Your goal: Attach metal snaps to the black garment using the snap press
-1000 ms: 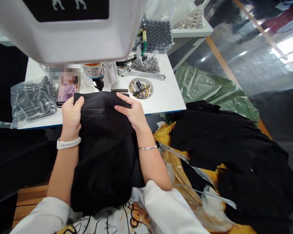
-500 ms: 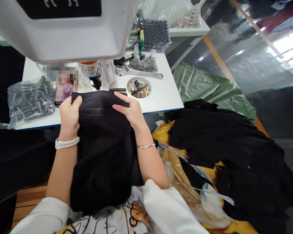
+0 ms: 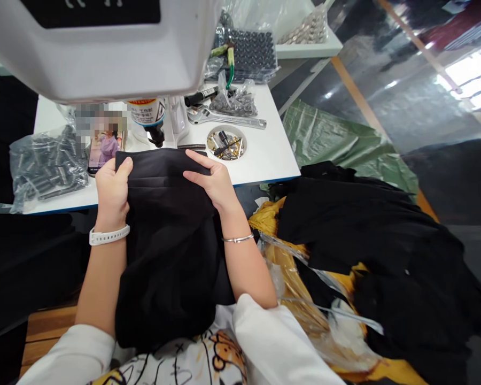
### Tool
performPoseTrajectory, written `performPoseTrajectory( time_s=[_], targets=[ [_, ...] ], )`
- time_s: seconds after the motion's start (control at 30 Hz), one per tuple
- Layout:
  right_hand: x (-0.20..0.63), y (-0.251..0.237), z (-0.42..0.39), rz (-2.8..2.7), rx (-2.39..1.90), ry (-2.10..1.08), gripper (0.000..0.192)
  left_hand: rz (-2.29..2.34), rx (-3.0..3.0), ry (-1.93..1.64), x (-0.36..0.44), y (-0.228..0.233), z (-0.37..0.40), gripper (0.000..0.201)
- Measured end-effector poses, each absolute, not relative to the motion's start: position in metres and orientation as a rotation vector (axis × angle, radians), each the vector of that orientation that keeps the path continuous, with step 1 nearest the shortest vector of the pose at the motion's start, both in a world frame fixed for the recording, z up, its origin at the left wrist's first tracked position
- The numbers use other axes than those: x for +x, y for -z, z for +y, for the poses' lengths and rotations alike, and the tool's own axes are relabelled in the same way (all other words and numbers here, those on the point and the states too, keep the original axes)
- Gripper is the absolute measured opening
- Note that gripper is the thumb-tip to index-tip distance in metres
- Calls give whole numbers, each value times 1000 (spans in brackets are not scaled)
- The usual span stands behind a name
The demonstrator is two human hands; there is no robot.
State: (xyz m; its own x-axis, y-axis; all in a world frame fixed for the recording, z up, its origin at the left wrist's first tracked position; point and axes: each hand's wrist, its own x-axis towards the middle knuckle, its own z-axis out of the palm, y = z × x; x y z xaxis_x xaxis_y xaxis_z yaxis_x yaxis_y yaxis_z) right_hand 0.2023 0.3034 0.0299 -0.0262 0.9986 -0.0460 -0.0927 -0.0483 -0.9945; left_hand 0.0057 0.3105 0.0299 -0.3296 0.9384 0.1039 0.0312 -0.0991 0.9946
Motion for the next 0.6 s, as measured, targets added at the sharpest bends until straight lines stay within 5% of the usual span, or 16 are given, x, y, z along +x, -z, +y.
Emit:
performPoseTrajectory(
  time_s=[0.6],
  targets=[
    [203,-30,303,-1132,-1156,-1327,50,1403,1082,-1541,6,-28,311,18]
  ],
)
